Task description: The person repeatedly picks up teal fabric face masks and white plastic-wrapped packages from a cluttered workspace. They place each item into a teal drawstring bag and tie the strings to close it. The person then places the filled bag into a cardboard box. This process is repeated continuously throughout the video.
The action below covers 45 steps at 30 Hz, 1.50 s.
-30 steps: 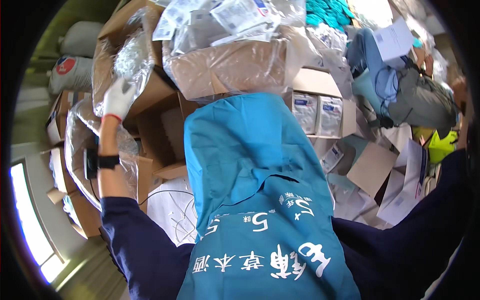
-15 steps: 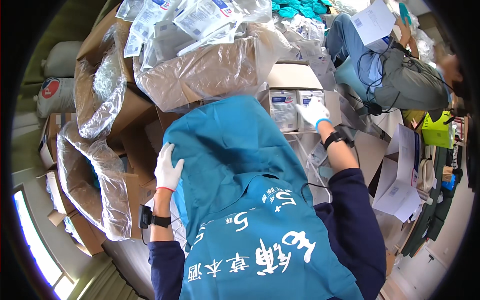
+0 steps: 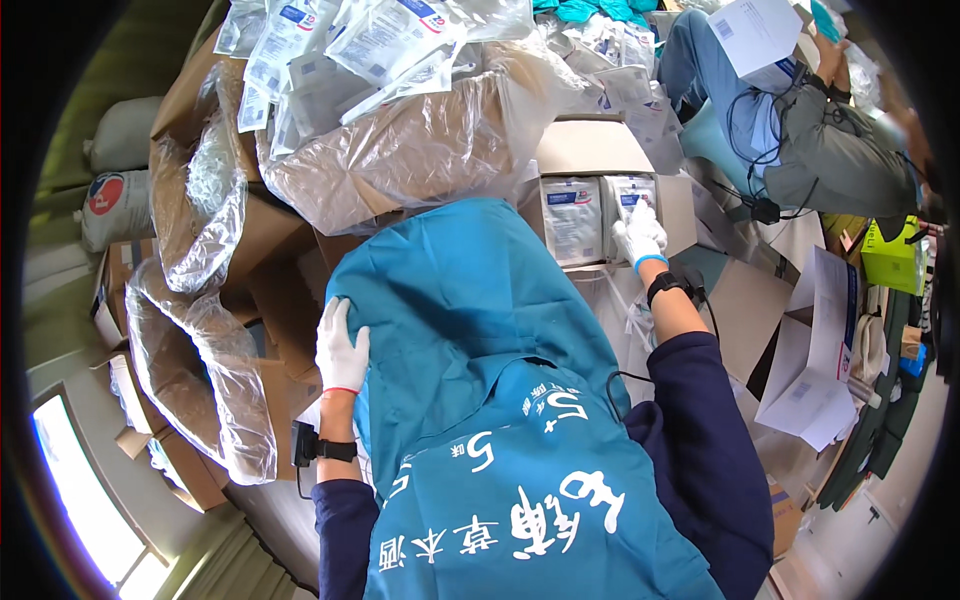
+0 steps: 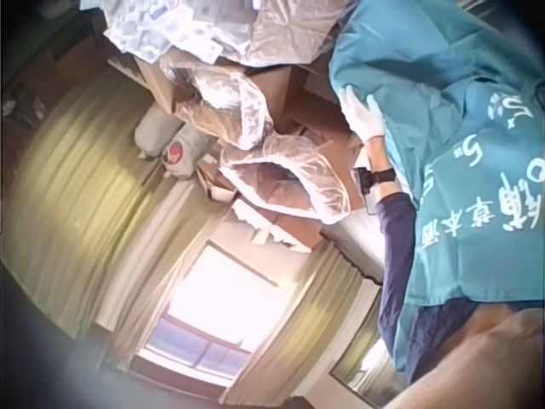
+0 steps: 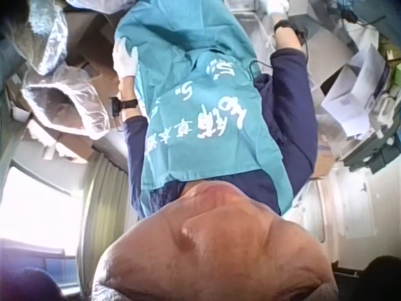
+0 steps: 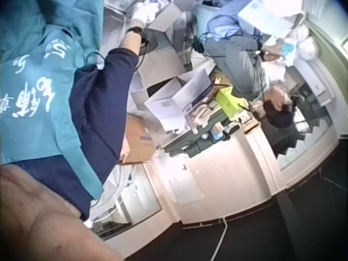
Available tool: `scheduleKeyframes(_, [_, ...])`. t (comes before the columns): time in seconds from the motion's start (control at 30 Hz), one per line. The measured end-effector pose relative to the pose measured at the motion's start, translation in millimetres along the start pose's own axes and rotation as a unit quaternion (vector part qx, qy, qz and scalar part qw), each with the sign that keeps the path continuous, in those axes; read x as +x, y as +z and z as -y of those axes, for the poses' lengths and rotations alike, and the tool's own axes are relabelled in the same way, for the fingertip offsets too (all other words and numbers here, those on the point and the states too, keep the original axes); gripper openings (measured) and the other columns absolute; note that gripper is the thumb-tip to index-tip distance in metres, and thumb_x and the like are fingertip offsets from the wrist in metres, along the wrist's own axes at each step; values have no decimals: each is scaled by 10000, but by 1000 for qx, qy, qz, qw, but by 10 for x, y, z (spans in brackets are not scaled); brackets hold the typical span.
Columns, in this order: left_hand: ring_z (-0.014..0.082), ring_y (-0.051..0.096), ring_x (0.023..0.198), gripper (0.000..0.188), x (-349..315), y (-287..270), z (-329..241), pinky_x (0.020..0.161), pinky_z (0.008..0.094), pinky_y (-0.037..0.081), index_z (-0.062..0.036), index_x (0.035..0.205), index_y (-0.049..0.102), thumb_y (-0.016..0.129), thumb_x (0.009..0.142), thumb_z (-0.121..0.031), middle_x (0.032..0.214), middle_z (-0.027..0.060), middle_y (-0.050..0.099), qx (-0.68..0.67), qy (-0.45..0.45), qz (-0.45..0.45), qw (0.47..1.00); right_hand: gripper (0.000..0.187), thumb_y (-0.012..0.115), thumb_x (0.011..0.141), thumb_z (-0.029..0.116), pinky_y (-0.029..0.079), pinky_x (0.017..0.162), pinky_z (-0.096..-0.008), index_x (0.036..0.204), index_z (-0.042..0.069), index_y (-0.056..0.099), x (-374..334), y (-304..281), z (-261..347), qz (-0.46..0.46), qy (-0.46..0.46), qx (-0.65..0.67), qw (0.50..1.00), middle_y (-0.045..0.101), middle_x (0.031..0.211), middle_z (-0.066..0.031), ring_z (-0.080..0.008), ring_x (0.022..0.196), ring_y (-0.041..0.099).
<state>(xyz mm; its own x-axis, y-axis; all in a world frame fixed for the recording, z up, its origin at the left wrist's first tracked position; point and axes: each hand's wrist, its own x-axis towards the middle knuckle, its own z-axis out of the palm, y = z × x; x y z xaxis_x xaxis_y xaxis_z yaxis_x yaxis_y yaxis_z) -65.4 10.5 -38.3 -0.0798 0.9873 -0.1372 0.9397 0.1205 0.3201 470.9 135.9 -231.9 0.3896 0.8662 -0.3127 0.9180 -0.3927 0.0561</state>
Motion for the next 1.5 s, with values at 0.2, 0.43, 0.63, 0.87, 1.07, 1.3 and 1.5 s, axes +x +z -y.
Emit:
scheduleKeyframes(0.2, [360,470,1316,535,34,43,-23,1100,432,395,-54,1355,537,679,846,-138,1436,187,491,5,1,-9,1000,935,671,812,498,554,818,-488,1508,7,284,-146,-358,308,43,74,5,996,499,1346,-205,-336,1077,651])
scheduleKeyframes(0.43, [358,469,1318,536,-22,30,14,1106,429,386,-46,1357,535,674,847,-133,1434,179,495,13,-2,-14,1000,838,639,772,354,543,878,-481,1467,14,320,-24,-241,227,66,72,61,993,493,1362,-234,-392,1122,632])
scheduleKeyframes(0.63, [344,474,1320,500,33,-36,-87,1108,415,386,-40,1336,547,665,862,-147,1419,174,510,2,-18,0,1000,270,572,882,232,536,709,-514,1108,86,590,-27,-404,-70,-48,-8,95,994,706,850,-186,-381,812,705])
scheduleKeyframes(0.87, [335,549,1248,465,48,-243,-801,1079,396,414,-36,1253,617,728,817,-151,1324,176,595,-132,72,-85,985,338,562,881,168,535,740,-481,1204,78,609,-1137,-1682,398,-251,-80,315,912,695,913,-211,-412,835,680])
scheduleKeyframes(1.07, [324,422,1388,934,90,-394,-1731,1076,407,428,-29,1533,281,793,800,-299,1509,192,405,-571,62,155,804,465,589,798,9,543,701,-381,1262,-1,575,-2348,-2074,1393,-148,-362,471,791,657,1011,-194,-324,828,675])
scheduleKeyframes(1.3, [99,597,951,256,152,-365,-1023,876,278,493,20,1210,610,594,981,-94,1057,62,692,-612,9,29,790,212,690,830,50,557,731,-368,1043,54,696,-2910,-2138,1664,37,-541,416,730,701,1021,-163,-339,861,693])
scheduleKeyframes(1.5, [96,597,826,256,-70,-608,-756,775,284,507,18,1120,660,664,916,-135,904,66,692,-388,93,199,895,296,745,779,7,548,706,-311,1064,25,668,-2644,-2334,1773,-103,-483,451,744,675,900,-103,-211,752,682])
